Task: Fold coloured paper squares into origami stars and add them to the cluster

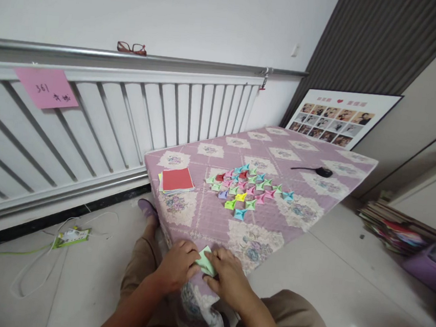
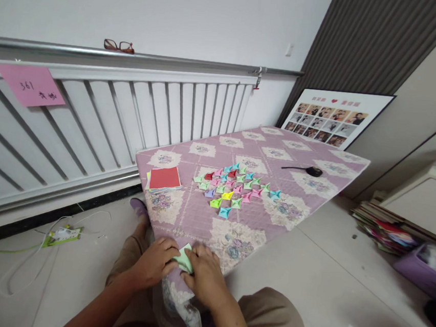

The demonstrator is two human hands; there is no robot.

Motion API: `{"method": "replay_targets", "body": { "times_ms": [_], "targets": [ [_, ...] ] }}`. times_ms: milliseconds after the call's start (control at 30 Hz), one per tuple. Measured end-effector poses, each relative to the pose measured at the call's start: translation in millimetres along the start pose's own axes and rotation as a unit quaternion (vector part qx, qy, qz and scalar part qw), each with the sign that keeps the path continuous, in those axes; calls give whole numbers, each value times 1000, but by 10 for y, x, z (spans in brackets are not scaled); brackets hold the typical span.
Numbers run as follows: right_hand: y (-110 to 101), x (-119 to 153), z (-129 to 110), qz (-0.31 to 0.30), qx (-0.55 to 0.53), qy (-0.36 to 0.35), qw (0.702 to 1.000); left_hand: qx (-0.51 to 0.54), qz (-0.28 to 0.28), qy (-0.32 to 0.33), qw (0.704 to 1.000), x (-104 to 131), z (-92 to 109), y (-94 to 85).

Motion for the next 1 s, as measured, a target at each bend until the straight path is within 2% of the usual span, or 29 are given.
{"method": "replay_targets", "body": {
  "times_ms": [200,467,767,1000],
  "targets": [
    [-19,-7,-9,18,-1,-10,1000,2,-5,-3,1000,6,35,-19],
    [-25,-15,-7,18,-4,-5,1000,-45,13,-32,998,-45,12,91],
    [46,-30,-4,65,30,21,997,-68,21,-24,997,-40,6,149],
    [24,-63,4,64,18,24,998,-77,23,-20,997,-108,33,133]
  ]
}}
Point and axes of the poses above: each hand's wrist, its own x-axis away from the middle knuckle, its own y-axis out of the palm, z = x × y, the point moved 5 cm from there along -x, towards the middle knuckle, and after that the axes turned 7 degrees about -x, right-handed, at the moved point
